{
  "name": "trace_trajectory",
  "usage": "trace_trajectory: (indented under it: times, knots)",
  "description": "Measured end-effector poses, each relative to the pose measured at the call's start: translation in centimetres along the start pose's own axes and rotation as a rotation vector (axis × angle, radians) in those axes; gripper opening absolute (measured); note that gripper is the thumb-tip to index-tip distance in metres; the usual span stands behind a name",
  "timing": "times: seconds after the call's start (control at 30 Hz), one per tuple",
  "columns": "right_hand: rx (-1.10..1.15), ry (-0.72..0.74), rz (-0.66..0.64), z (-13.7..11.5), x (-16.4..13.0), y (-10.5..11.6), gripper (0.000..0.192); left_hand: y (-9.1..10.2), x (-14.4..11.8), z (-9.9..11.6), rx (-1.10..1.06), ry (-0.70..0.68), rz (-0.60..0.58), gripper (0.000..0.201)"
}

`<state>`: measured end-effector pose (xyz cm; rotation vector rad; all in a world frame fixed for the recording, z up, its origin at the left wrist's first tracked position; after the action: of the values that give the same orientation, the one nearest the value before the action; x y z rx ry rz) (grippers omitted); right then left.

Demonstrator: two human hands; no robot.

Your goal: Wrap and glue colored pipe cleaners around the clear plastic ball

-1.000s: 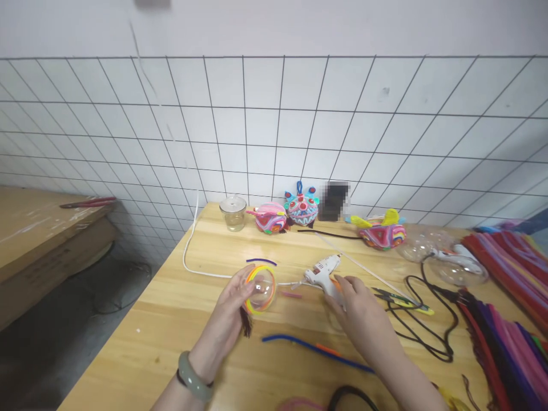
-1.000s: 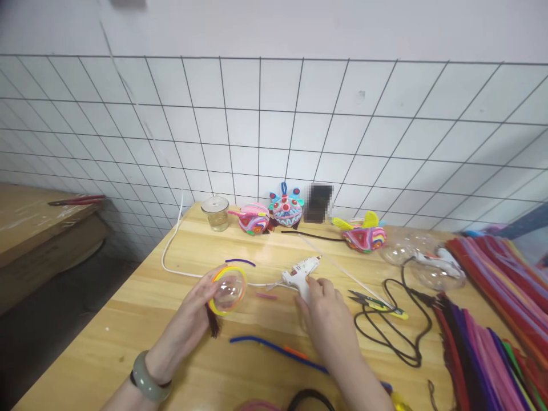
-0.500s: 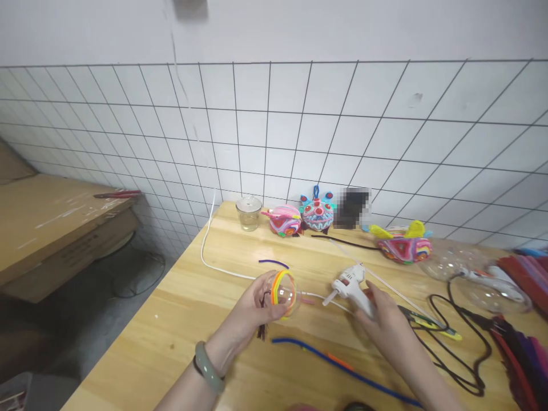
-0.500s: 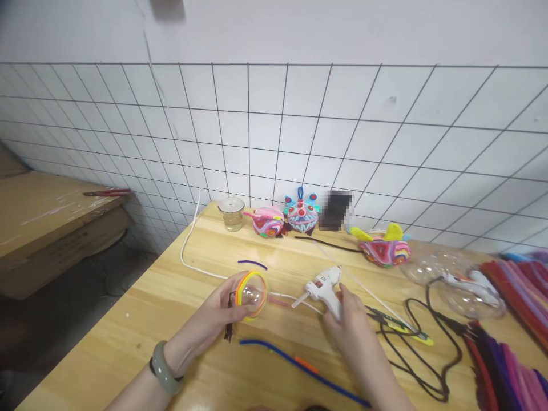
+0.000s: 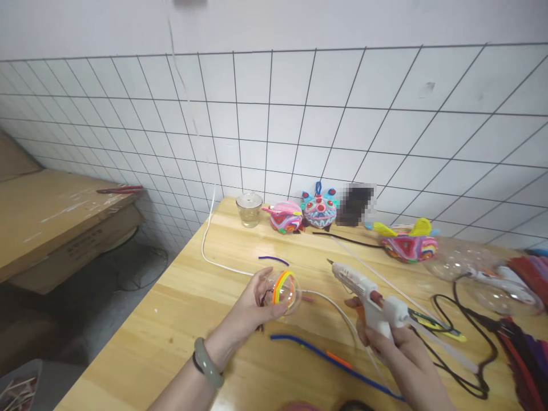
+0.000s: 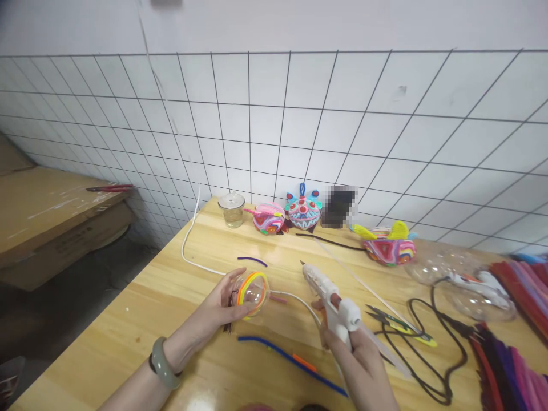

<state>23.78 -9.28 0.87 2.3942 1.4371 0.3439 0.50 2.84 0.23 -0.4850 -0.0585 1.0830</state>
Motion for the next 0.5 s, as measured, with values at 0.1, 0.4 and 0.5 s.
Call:
trace_trajectory:
  times: [0.1, 0.4, 0.5]
  knots:
    - [0.089, -0.016, -0.115, -0.7, -0.6, -0.4, 0.036, -0.3, -0.1, 0.4, 0.015, -0.030, -0.009, 0.056]
    - [0.186, -0.061, -0.142, -1.5, -3.1, -1.9, 0.030, -0.8, -0.1, 1.2, 0.065, -0.029, 0.009, 0.056]
    - [0.150, -0.073, -0.150, -1.2, -3.5, -1.9, 0.032, -0.6, -0.1, 1.1, 0.085, -0.029, 0.011, 0.058]
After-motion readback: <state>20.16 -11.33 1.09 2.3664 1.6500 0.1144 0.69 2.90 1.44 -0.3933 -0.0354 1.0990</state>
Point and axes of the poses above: each hand's wrist, its own x-axis towards the middle knuckle, its own y-axis out of the back of the hand, z = x × y, the point moved 2 cm from there along x, towards the middle knuckle, and after that the axes turned 2 degrees about -y, right-handed, at the moved point
